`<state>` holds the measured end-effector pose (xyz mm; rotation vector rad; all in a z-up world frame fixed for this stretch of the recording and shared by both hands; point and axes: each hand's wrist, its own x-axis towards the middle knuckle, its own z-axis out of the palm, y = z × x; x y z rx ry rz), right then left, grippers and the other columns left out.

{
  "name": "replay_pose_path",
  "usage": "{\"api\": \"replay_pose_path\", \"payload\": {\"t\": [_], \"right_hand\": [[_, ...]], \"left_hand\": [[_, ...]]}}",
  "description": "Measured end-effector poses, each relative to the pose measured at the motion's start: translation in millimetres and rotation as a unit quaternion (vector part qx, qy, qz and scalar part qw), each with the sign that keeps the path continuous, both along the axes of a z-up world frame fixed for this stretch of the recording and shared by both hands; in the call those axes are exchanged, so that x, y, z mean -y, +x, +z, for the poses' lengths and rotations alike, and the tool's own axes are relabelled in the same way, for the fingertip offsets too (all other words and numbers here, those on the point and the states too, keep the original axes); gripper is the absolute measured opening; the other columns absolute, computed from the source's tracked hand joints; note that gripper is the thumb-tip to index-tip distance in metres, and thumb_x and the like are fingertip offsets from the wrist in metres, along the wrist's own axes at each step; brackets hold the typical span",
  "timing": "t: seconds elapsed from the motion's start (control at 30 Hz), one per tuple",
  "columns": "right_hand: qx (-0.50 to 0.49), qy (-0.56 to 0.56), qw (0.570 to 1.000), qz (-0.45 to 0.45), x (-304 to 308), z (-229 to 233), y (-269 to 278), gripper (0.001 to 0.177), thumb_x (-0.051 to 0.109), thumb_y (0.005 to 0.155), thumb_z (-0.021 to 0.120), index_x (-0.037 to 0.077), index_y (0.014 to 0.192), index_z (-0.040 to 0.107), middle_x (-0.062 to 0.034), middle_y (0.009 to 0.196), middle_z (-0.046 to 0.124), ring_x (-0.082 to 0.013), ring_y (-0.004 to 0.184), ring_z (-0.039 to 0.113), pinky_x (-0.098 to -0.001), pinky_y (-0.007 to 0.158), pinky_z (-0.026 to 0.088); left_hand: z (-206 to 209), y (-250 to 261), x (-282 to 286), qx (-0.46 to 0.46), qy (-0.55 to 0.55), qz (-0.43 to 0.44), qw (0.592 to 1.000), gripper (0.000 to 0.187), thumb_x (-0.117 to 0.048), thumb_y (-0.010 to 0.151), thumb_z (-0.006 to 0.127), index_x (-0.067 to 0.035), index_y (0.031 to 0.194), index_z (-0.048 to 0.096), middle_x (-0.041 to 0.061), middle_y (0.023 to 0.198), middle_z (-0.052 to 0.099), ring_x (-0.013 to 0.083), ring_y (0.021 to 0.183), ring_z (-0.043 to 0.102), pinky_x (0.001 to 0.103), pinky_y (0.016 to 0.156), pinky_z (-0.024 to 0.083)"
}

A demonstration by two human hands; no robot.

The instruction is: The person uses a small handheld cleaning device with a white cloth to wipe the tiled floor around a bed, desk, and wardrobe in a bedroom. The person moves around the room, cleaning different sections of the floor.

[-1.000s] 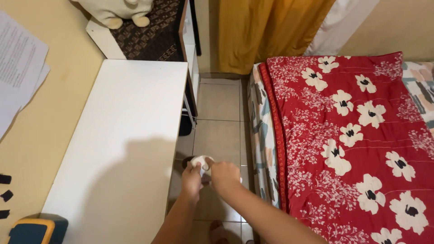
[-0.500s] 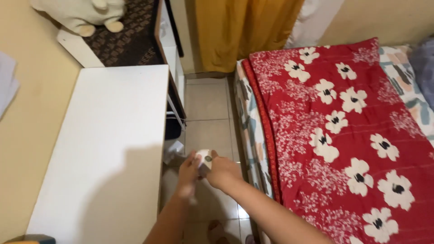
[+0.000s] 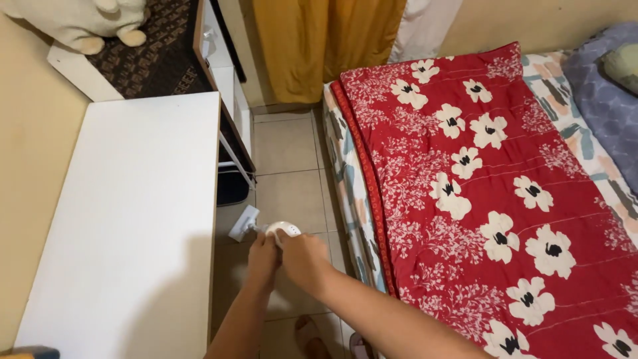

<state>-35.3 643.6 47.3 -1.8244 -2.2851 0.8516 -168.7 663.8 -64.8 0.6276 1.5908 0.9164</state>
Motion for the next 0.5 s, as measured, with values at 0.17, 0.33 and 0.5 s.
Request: {"api": "replay_pose_path", "payload": {"t": [0.17,0.33,0.5], "right_hand": [[0.059,0.079,0.995,0.026,8.1,-41.6,26.2,0.057,0.008,0.093,0.056,0.043,0.138,0.06,-0.0179,0.097,0.068,-0.035,0.086,0.071,-0.0441,0.071,0.059],[0.052,0.139,0.989,0.021,33.5,-42.8,47.5,0.051,0.009,0.089,0.061,0.032,0.134,0.065,-0.0145,0.091,0.07,-0.032,0.085,0.072,-0.0417,0.069,0.058],[0.061,0.229,0.972,-0.001,46.9,-0.1,61.2,0.036,0.015,0.086,0.067,0.018,0.123,0.07,-0.0094,0.085,0.074,-0.0293,0.088,0.072,-0.0397,0.07,0.058]], "left_hand": [[-18.6,12.9,17.6,0.066,-0.032,0.002,0.997,0.037,-0.027,0.099,0.054,-0.007,0.128,0.065,0.013,0.107,0.065,0.023,0.082,0.06,0.035,0.067,0.053],[15.9,41.1,44.6,0.11,-0.023,0.018,0.993,0.039,-0.014,0.096,0.054,-0.006,0.133,0.064,0.014,0.121,0.064,0.0295,0.103,0.063,0.039,0.081,0.055],[70.0,67.3,60.8,0.255,0.069,-0.003,0.964,0.044,-0.018,0.098,0.049,-0.002,0.138,0.06,0.013,0.134,0.061,0.0287,0.12,0.061,0.044,0.092,0.057]]}}
